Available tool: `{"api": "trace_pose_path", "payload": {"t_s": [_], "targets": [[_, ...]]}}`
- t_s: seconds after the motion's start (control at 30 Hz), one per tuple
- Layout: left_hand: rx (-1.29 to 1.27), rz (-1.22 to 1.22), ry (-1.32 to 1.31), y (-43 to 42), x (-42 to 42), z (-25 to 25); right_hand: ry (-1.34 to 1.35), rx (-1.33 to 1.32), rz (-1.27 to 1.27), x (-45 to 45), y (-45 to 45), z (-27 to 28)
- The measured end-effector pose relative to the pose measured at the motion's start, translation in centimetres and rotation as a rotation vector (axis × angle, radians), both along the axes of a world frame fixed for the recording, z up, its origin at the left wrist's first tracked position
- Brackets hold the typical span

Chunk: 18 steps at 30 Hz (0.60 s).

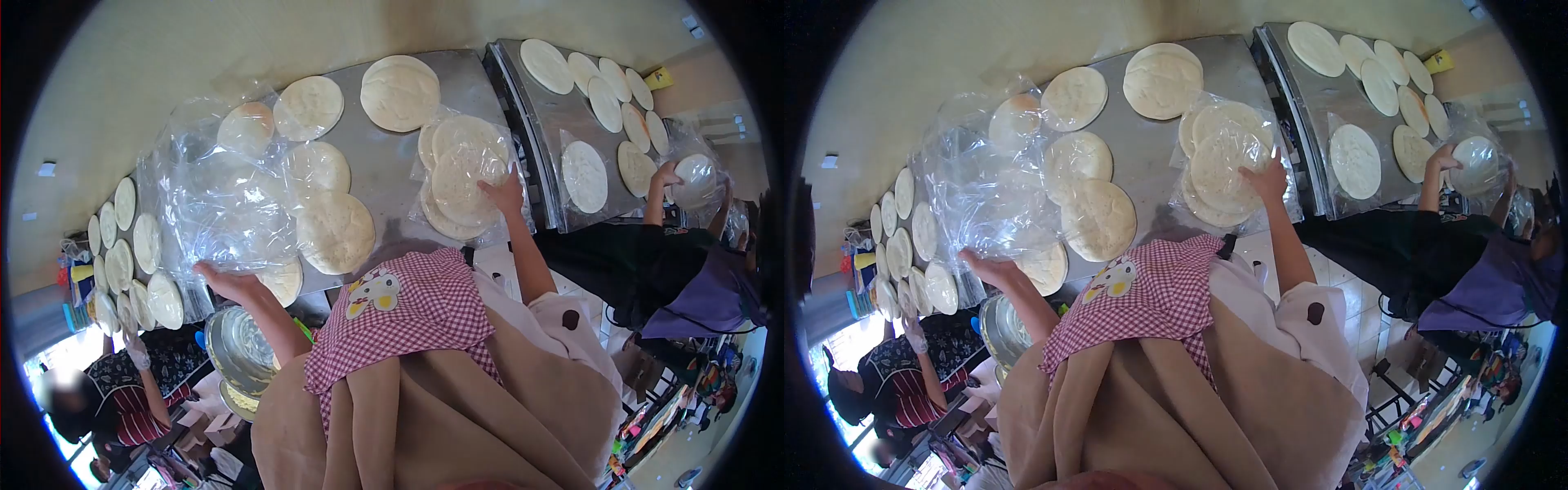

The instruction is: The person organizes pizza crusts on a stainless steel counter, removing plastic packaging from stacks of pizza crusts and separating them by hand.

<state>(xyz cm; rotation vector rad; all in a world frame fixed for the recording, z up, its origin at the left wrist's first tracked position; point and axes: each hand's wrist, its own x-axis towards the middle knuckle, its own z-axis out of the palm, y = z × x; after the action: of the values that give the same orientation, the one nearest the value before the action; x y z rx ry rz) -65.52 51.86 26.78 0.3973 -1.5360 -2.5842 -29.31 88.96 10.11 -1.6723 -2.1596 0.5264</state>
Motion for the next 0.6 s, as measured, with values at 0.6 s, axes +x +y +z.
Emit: {"api": "trace_pose_path", "payload": {"t_s": [0.6], "targets": [[-0.572,0.141,0.028,4.6,2.3,3.2,0.931,-0.629,0.517,-2.8,2.1,19.2]]}}
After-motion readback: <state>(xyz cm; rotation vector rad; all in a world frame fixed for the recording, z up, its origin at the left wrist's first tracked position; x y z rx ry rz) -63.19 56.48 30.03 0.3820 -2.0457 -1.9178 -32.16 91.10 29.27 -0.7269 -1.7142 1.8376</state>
